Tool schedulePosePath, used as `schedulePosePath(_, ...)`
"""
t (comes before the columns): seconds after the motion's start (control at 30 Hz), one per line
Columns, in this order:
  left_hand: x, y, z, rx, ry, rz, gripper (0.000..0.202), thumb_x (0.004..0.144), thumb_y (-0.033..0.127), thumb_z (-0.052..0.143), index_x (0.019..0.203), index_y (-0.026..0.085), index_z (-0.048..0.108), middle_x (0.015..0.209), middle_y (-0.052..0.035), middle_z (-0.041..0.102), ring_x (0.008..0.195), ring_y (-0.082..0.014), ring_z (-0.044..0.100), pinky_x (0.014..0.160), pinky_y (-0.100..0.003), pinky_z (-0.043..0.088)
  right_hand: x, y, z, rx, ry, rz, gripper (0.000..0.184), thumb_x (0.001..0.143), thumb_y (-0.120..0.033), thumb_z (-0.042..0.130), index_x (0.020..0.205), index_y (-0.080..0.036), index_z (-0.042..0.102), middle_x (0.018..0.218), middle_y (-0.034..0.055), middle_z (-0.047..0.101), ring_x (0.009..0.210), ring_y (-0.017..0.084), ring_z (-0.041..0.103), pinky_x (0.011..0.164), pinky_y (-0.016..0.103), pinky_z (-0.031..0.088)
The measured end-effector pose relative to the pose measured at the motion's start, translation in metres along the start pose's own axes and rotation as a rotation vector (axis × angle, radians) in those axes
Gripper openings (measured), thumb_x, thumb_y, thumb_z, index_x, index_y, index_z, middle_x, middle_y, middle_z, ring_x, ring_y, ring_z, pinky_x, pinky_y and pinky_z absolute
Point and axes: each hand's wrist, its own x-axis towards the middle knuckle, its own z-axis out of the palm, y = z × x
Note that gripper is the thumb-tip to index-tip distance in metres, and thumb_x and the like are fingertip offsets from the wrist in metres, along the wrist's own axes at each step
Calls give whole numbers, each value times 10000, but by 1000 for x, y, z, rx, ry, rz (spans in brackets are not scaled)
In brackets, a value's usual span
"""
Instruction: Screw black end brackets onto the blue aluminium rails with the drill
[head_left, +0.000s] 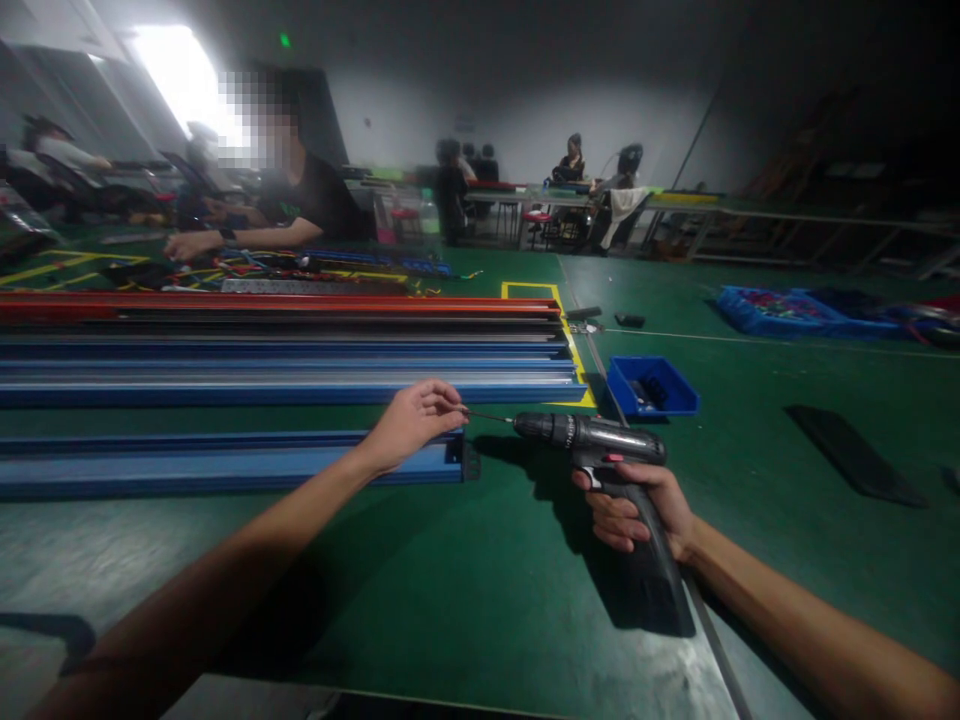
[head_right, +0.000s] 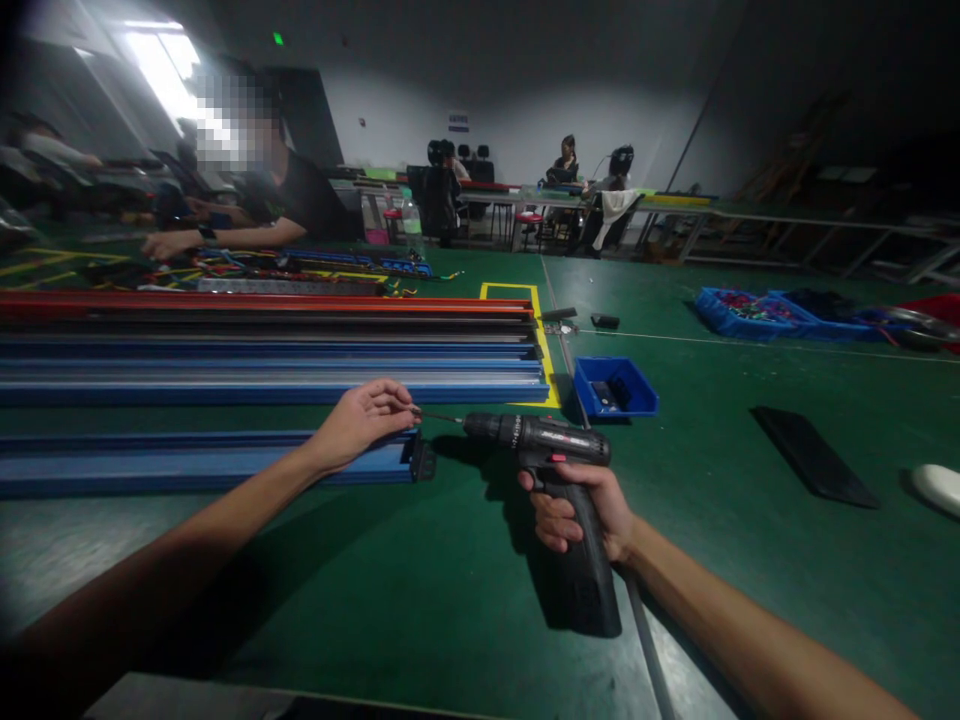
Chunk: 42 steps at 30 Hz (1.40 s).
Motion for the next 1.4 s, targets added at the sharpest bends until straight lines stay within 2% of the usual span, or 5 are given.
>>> schedulePosePath(0.37,-1,1,0,55,-20,-38,444,716,378,904,1008,159,652,926,-79,790,763,-178,727,665,-288,567,-2,0,-1,26,-24,20,367,970,-401,581,1115,-69,640,614,-55,498,417,71,328,540,246,486)
schedulePosePath(0.57,0,3,-2,-99,-66,-78,742,655,304,957,1292,183,596,1293,-152,732,1198,-277,701,989,-400,584,-6,-4,2,18,-32,-14,389,985,-419,577,1122,-61,643,604,-60,480,421,75,343,545,249,494)
schedulePosePath(0.73,1,1,-2,-89,-51,-35,593,784,386,876,1274,163,626,1330,-166,706,1283,-294,648,1121,-475,503,-13,-21,-1,-35,-35,-20,392,996,-426,563,1124,-63,634,611,-51,494,422,78,372,545,254,505)
schedulePosePath(1.03,2,0,1,149,44,19,367,794,426,828,1012,160,698,1044,-70,733,1000,-194,696,946,-355,560,-25,-51,-9,-121,153,31,330,955,-364,630,1086,-61,622,611,-30,532,430,90,446,516,257,512)
schedulePosePath(1.4,-1,6,2,658,-85,48,254,854,436,727,874,185,760,798,-31,749,673,-157,657,660,-261,512,-22,-47,-7,-106,179,146,291,972,-317,612,1080,-47,629,614,-5,573,441,119,533,523,286,550)
